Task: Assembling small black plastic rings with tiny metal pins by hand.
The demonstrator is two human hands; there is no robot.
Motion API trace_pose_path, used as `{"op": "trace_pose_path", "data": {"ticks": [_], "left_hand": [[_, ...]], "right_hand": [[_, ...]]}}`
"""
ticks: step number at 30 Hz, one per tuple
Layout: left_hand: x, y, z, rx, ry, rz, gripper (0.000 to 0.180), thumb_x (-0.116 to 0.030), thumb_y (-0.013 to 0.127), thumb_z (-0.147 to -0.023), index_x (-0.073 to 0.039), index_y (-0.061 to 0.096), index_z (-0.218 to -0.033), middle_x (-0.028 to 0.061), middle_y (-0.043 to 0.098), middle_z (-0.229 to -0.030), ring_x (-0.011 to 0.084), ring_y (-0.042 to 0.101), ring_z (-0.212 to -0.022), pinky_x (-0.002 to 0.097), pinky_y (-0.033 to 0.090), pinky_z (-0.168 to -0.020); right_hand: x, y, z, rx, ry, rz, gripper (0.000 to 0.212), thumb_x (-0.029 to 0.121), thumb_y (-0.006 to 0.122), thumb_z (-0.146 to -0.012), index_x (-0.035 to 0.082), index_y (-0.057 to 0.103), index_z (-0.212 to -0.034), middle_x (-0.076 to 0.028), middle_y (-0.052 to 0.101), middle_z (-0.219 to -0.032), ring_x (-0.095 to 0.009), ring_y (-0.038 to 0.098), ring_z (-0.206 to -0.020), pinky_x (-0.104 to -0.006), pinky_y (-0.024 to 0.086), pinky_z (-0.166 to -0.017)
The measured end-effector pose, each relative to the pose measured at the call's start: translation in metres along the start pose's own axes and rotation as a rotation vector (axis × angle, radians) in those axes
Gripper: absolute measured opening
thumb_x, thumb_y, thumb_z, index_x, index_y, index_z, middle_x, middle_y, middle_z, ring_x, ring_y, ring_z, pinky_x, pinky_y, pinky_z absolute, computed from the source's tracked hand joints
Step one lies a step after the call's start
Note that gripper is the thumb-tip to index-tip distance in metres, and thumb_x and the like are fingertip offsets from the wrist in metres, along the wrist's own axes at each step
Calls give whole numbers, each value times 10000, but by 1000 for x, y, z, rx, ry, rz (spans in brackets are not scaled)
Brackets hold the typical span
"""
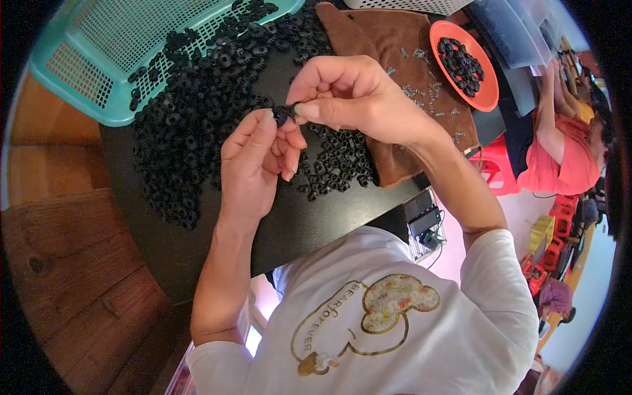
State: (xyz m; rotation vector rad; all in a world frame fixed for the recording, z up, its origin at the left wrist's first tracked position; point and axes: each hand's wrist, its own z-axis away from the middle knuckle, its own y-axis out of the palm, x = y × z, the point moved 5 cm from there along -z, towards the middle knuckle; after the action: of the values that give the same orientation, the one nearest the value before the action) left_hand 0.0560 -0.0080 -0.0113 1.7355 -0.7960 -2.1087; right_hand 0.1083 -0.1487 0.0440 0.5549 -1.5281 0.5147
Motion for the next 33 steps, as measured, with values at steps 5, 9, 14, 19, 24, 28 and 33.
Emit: {"op": "trace_pose_path", "data": {"ticks": [5, 9, 14, 19, 24, 28, 33], "left_hand": [[1, 3, 2, 30, -15, -20, 293, -269, 437, -1010, -22, 583, -951, 55, 615, -759, 78, 525, -547, 197, 395, -463], [1, 3, 2, 26, -8, -43, 282, -266, 444, -1008, -28, 582, -947, 48, 611, -754, 73, 523, -550, 192, 389, -461], [1, 1, 2, 1, -11, -100, 263, -266, 478, -998, -32, 585, -946, 38, 605, -744, 62, 506, -535, 182, 376, -448], [2, 0, 3, -7, -17, -128, 259, -268, 495, -991, -33, 591, -936, 35, 603, -737, 53, 495, -523, 174, 358, -438], [3, 0, 4, -21, -47, -125, 268, -276, 510, -983, -34, 599, -912, 29, 599, -722, 47, 484, -511, 169, 343, -434], [1, 1, 5, -40, -44, -169, 272, -283, 523, -976, -34, 606, -903, 23, 597, -712, 43, 475, -501, 165, 336, -435], [3, -1, 5, -58, -35, -215, 276, -286, 530, -973, -33, 615, -903, 15, 596, -701, 35, 470, -498, 161, 329, -435]], "right_hand": [[-2, 1, -2, 32, -15, -21, 92, 80, 633, -868, 15, 628, -932, 23, 605, -765, -32, 517, -668, -198, 407, -569], [-8, -1, 0, 37, 57, -38, 101, 83, 636, -865, 11, 629, -936, 21, 604, -758, -31, 514, -649, -204, 414, -560], [-8, -1, 1, -13, 34, 16, 86, 87, 642, -854, 15, 625, -898, 8, 587, -703, -50, 511, -577, -214, 407, -500], [-7, 2, 1, 35, 80, 6, 46, 30, 612, -886, 4, 602, -922, -14, 604, -736, -28, 456, -528, -188, 346, -455], [-12, -1, 0, 56, 126, -77, 77, 71, 648, -833, 2, 618, -846, -2, 554, -609, -58, 499, -508, -217, 382, -451], [-13, 0, 0, 80, 115, -94, 58, 39, 628, -846, -14, 616, -867, -26, 598, -682, -53, 479, -492, -205, 364, -438], [-12, 0, 1, 76, 118, -49, 51, 12, 619, -858, -27, 618, -892, -44, 632, -735, -47, 472, -483, -194, 354, -429]]}}
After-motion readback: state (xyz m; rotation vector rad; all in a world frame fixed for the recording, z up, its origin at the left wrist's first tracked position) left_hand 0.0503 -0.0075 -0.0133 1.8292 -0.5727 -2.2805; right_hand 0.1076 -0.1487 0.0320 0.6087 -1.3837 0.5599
